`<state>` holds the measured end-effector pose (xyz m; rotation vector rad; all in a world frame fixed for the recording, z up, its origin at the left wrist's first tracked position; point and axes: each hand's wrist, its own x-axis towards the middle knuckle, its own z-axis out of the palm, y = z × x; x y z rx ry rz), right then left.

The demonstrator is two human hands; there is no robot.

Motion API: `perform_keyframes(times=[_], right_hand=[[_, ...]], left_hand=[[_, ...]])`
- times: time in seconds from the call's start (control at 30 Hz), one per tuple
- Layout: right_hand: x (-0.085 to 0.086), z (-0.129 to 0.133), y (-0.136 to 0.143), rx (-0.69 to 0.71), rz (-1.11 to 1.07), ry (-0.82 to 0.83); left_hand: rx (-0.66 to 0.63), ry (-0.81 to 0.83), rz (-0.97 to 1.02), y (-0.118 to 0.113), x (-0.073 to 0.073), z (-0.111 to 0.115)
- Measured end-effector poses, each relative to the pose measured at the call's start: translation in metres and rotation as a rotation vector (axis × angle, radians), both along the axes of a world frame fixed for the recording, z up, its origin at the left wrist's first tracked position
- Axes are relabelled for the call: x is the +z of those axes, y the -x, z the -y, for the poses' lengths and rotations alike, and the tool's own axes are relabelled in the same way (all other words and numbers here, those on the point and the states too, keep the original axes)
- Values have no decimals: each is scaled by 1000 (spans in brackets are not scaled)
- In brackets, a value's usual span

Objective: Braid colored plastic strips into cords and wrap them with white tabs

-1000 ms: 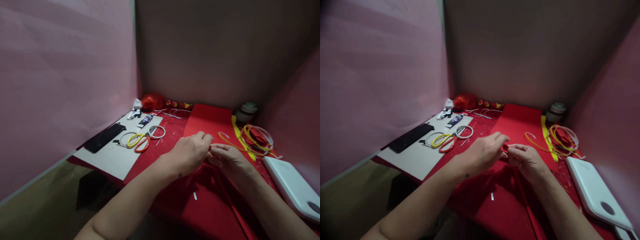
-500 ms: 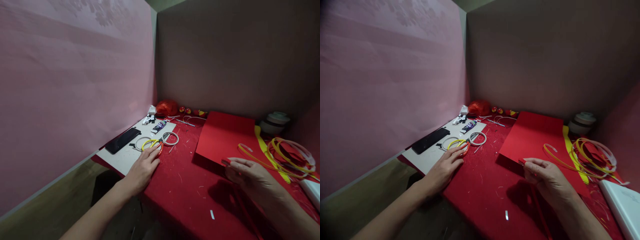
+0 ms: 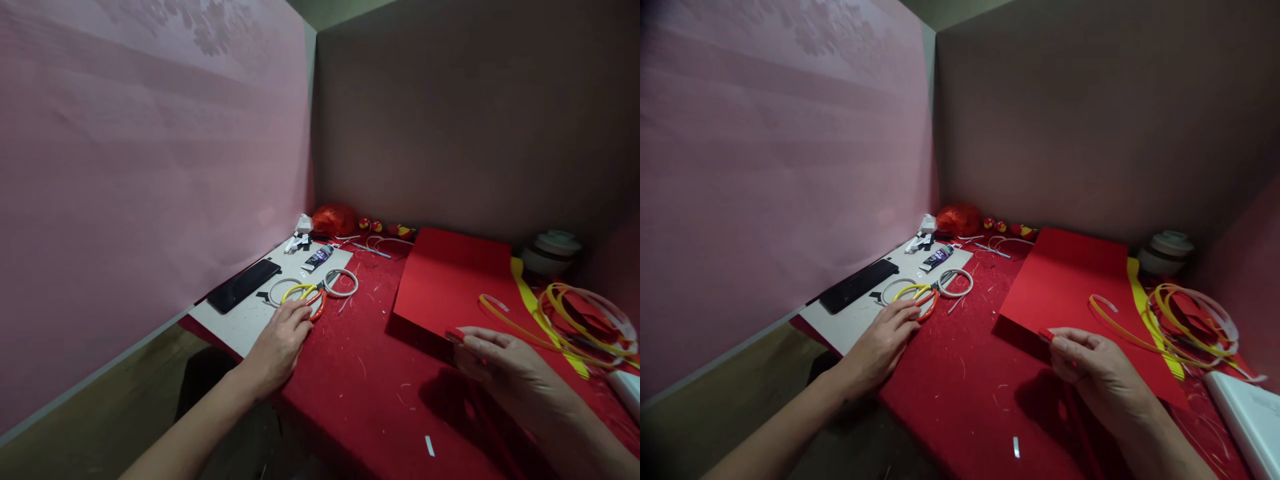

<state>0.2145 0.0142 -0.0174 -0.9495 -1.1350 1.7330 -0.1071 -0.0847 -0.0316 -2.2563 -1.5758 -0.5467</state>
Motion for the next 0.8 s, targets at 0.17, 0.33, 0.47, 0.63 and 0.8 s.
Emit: perform_keyframes(times=[0.17, 0.33, 0.47, 0.63, 0.8], right_hand=[[0, 1, 0, -1, 1, -18], [-1, 1, 0, -8, -44, 0], [-1, 1, 1, 4, -39, -11], [-2, 3, 4, 6, -17, -10], [-1, 7, 7, 6, 29, 23]], left_hand=[[-18, 5, 11, 2, 3, -1], [-19, 29, 28, 3, -2, 0], [0, 51, 71, 8, 0, 5], [277, 182, 177, 57, 50, -21], [704, 479, 88, 122, 91, -103]])
